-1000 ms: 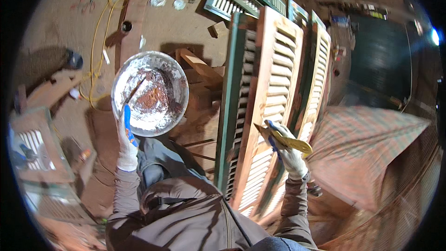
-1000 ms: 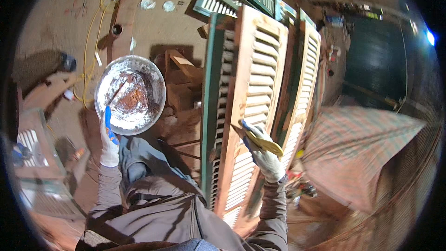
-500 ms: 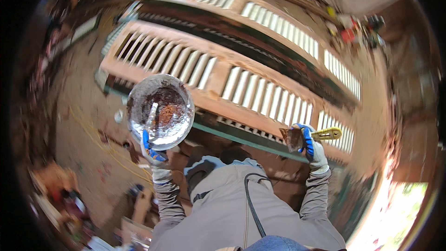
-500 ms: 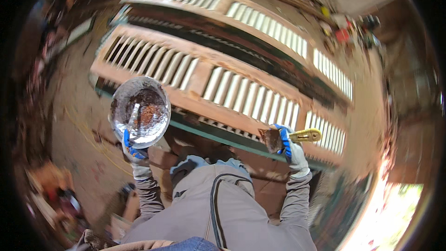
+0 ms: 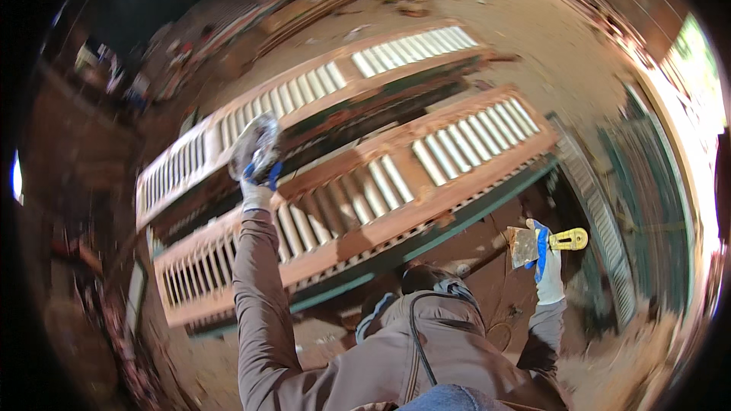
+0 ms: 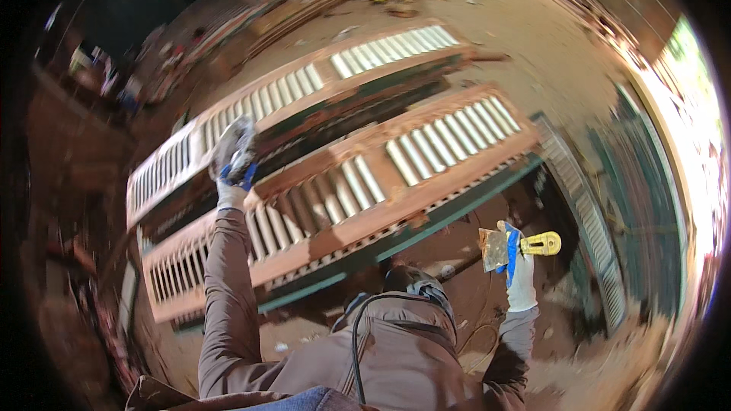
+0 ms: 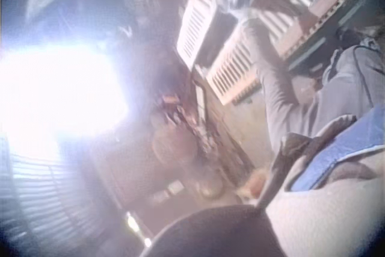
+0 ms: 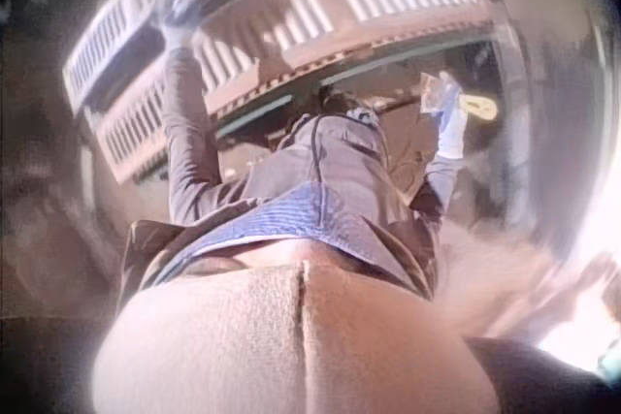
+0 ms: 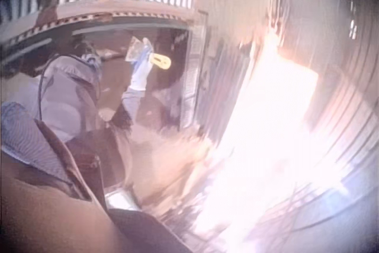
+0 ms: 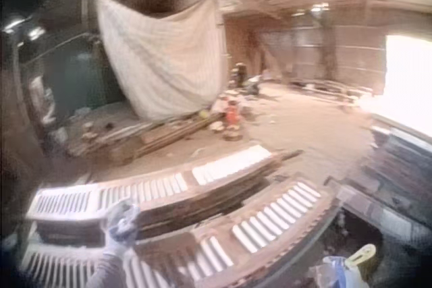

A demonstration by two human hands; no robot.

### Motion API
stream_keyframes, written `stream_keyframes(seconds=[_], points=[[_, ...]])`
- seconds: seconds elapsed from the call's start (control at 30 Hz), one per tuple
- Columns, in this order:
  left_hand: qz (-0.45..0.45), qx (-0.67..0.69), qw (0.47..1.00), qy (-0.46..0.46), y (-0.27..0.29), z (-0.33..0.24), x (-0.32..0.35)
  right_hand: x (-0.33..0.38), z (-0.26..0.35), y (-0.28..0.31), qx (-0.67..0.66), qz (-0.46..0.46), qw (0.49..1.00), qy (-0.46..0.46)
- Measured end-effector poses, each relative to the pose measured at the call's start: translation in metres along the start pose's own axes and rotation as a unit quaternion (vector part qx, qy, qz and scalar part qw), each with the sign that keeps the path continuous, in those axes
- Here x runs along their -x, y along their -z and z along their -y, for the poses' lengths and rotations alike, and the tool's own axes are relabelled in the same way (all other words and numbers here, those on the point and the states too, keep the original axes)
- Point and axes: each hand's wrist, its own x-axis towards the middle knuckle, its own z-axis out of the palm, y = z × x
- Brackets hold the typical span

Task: The person applies a dark wood finish to the slats and frames of wooden louvers using a yellow sponge applicator. They repeatedly dip the applicator into a metal bowl held in the other hand and wipe the finish onto the wood surfaces.

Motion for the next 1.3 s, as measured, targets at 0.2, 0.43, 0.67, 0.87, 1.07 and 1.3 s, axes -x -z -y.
stream_keyframes(seconds=[0.2,0.43,0.67,0.87,1.07,1.3], points=[[-0.006,-0.100,0.991,-0.092,-0.004,0.103,-0.131,-0.015,-0.033,0.088,-0.109,-0.108,0.987,0.044],[-0.091,0.393,0.861,0.310,-0.077,0.091,-0.088,-0.006,-0.008,0.070,-0.006,-0.223,0.974,0.026],[-0.284,-0.461,0.838,0.064,-0.030,-0.029,0.179,-0.093,-0.092,0.022,0.014,-0.134,0.986,0.095],[-0.440,0.108,0.800,0.393,-0.032,-0.029,0.297,-0.187,-0.123,-0.010,-0.024,-0.031,0.995,-0.096],[-0.369,0.292,0.798,0.376,0.012,0.005,0.304,-0.240,-0.139,-0.020,-0.094,-0.017,0.983,-0.154],[-0.386,0.302,0.773,0.403,0.029,0.035,0.307,-0.259,-0.148,0.009,-0.044,0.012,0.981,-0.187]])
